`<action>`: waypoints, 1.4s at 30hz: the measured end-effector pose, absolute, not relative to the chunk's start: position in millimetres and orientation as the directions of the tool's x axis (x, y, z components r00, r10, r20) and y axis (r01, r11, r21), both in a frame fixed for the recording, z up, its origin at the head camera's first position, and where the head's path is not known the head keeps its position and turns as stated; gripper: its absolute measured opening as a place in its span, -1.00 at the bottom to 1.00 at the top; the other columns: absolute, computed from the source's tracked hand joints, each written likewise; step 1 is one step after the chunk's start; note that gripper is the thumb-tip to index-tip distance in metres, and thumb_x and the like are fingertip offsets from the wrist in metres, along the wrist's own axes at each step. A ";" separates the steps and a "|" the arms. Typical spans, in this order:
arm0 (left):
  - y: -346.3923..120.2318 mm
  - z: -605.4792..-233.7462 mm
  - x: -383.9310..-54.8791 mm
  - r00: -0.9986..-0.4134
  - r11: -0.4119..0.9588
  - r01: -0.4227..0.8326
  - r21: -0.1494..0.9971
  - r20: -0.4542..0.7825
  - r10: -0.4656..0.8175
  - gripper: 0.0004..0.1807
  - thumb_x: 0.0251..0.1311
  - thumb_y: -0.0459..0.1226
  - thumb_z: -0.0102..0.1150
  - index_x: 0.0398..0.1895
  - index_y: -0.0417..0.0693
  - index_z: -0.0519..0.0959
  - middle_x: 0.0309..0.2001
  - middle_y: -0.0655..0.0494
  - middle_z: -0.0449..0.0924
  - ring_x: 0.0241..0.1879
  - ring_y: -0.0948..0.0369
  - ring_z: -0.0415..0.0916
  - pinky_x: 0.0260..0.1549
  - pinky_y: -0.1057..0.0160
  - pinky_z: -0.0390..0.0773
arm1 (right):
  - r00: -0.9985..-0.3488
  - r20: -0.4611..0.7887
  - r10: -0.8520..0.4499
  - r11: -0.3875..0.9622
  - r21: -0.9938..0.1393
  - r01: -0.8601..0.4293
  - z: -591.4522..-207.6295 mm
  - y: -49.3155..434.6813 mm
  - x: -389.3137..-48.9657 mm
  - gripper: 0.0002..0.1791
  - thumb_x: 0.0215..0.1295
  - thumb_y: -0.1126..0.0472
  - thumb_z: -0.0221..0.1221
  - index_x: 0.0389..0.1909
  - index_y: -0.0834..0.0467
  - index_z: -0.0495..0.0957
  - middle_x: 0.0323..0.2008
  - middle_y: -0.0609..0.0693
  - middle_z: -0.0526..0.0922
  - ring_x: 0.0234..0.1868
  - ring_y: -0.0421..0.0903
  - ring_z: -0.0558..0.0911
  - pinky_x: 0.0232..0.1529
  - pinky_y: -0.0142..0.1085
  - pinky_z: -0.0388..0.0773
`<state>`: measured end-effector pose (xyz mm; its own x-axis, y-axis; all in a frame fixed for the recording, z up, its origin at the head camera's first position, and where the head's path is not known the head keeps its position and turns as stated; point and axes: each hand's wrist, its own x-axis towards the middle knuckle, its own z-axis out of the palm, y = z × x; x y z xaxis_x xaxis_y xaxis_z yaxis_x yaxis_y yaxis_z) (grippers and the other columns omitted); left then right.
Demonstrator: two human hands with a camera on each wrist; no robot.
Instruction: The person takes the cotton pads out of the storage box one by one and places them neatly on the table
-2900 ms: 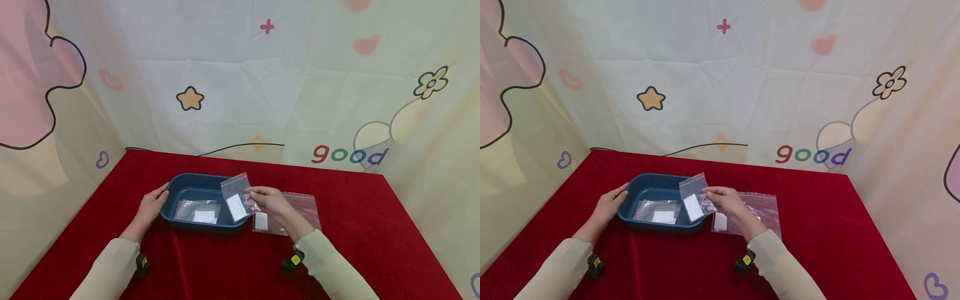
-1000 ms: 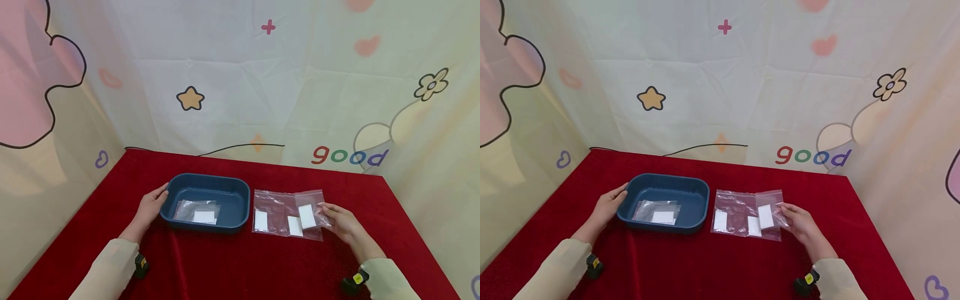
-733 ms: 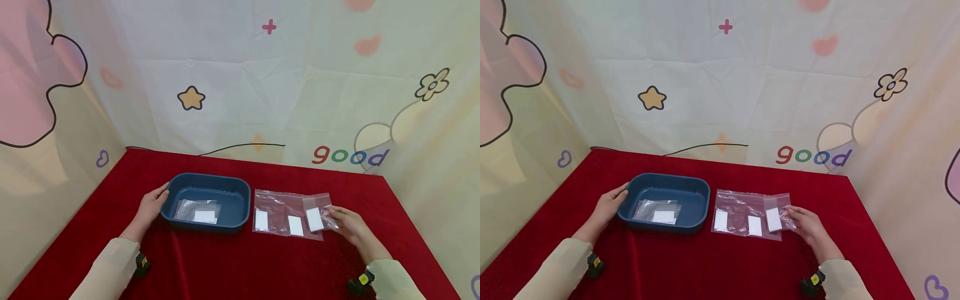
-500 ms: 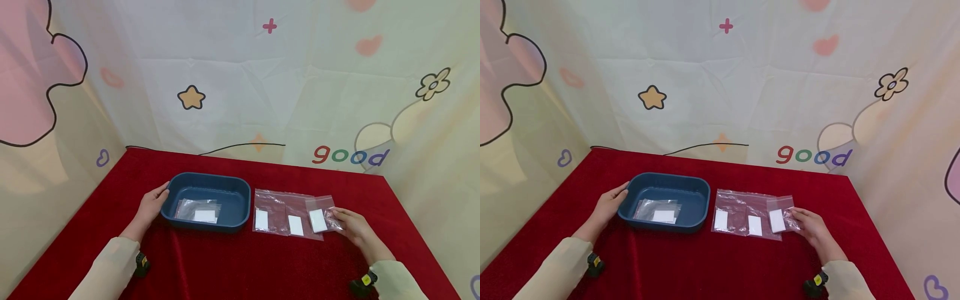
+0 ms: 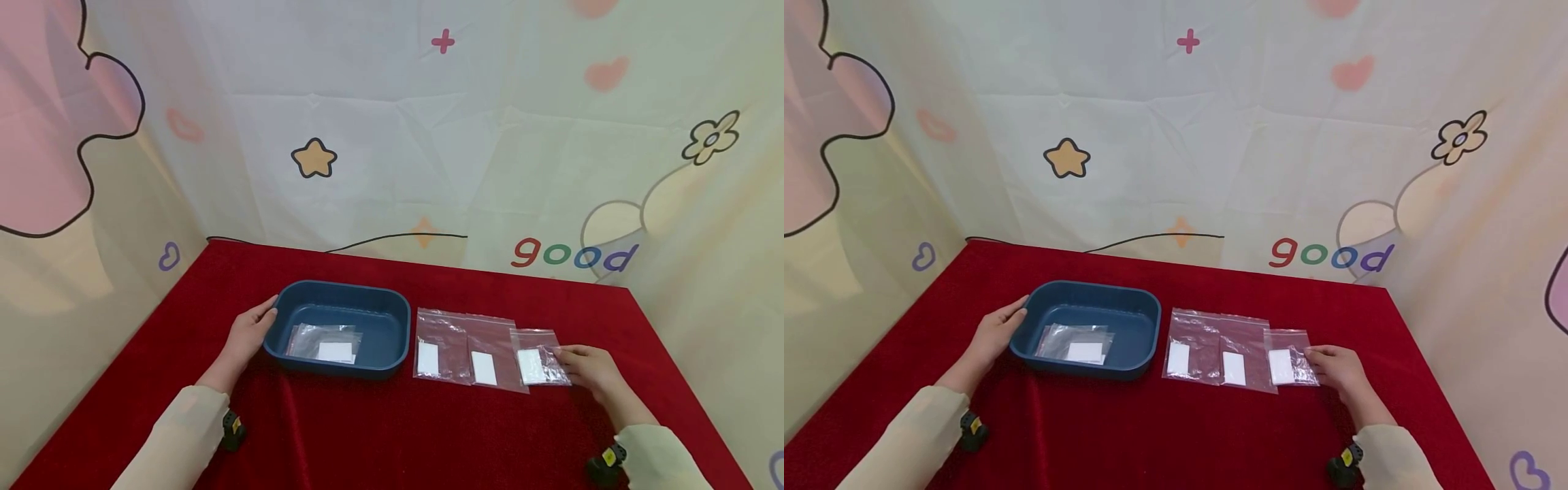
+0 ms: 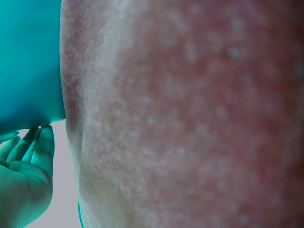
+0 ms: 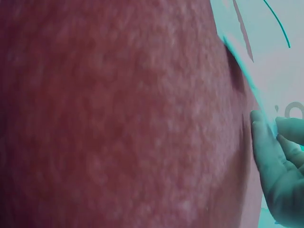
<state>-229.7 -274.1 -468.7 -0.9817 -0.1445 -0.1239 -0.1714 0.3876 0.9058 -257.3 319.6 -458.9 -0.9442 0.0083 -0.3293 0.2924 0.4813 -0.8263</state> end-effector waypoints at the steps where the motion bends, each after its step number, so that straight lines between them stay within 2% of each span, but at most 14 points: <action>1: -274.2 -468.7 -229.6 -0.982 0.388 -0.169 0.906 -0.122 -0.144 -0.43 0.61 -0.21 -0.16 0.60 -0.11 0.15 0.59 -0.19 0.13 0.60 -0.12 0.09 0.52 -0.11 0.28 | -0.947 -0.321 0.008 0.501 -0.818 0.282 -458.0 320.0 -257.2 -0.42 0.54 0.17 0.09 0.26 0.64 0.34 -0.32 -0.10 0.71 -0.35 -0.28 0.67 -0.28 -0.39 0.74; 9: -274.0 -468.3 -229.2 -0.981 0.386 -0.173 0.906 -0.126 -0.145 -0.43 0.61 -0.21 -0.15 0.60 -0.11 0.15 0.59 -0.19 0.13 0.61 -0.12 0.08 0.52 -0.11 0.28 | -0.958 -0.288 -0.002 0.621 -0.751 0.224 -453.8 320.9 -254.2 -0.51 0.50 0.25 0.14 0.14 0.66 0.44 -0.27 0.14 0.75 -0.35 -0.22 0.67 -0.27 -0.29 0.77; 13: -273.8 -467.0 -229.3 -0.982 0.385 -0.171 0.907 -0.125 -0.143 -0.42 0.61 -0.21 -0.15 0.60 -0.12 0.15 0.60 -0.19 0.13 0.61 -0.12 0.07 0.53 -0.11 0.26 | -0.954 -0.300 0.001 0.640 -0.733 0.232 -454.4 323.2 -253.0 -0.52 0.47 0.28 0.16 0.11 0.67 0.44 -0.29 0.15 0.74 -0.36 -0.21 0.66 -0.27 -0.26 0.78; 18: -274.1 -466.2 -229.6 -0.982 0.390 -0.170 0.905 -0.124 -0.140 -0.43 0.61 -0.21 -0.15 0.60 -0.12 0.15 0.59 -0.19 0.13 0.61 -0.13 0.07 0.53 -0.11 0.27 | -0.954 -0.300 0.020 0.658 -0.714 0.238 -456.9 326.1 -252.4 -0.54 0.45 0.25 0.19 0.07 0.64 0.49 -0.36 0.08 0.75 -0.39 -0.21 0.66 -0.29 -0.23 0.77; 25: -274.1 -467.4 -230.1 -0.980 0.387 -0.181 0.904 -0.135 -0.145 -0.42 0.61 -0.20 -0.15 0.60 -0.11 0.16 0.60 -0.18 0.13 0.62 -0.13 0.06 0.53 -0.11 0.26 | -0.959 -0.278 0.057 0.683 -0.690 0.240 -457.2 326.4 -251.5 -0.61 0.43 0.27 0.19 0.01 0.59 0.53 -0.41 0.03 0.73 -0.42 -0.22 0.63 -0.37 -0.29 0.72; 32: -273.3 -466.2 -229.5 -0.980 0.386 -0.181 0.905 -0.131 -0.152 -0.43 0.61 -0.21 -0.15 0.60 -0.12 0.16 0.59 -0.19 0.14 0.61 -0.13 0.09 0.52 -0.11 0.28 | -0.961 -0.272 0.051 0.700 -0.676 0.229 -458.1 325.0 -251.5 -0.63 0.41 0.30 0.20 -0.02 0.59 0.53 -0.33 0.26 0.72 -0.43 -0.19 0.65 -0.34 -0.20 0.76; 42: -273.0 -466.1 -229.5 -0.978 0.387 -0.187 0.903 -0.136 -0.157 -0.43 0.61 -0.21 -0.15 0.60 -0.12 0.16 0.58 -0.21 0.14 0.60 -0.14 0.10 0.52 -0.13 0.28 | -0.958 -0.279 0.061 0.710 -0.663 0.238 -456.6 322.5 -251.5 -0.60 0.40 0.28 0.23 0.01 0.58 0.50 -0.27 0.35 0.69 -0.40 -0.16 0.63 -0.30 -0.15 0.78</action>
<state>-229.5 -273.0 -466.1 -0.9783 -0.1567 -0.1358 -0.1873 0.3866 0.9030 -251.5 322.5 -456.6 -0.9583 0.0607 -0.2792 0.2380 0.7101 -0.6626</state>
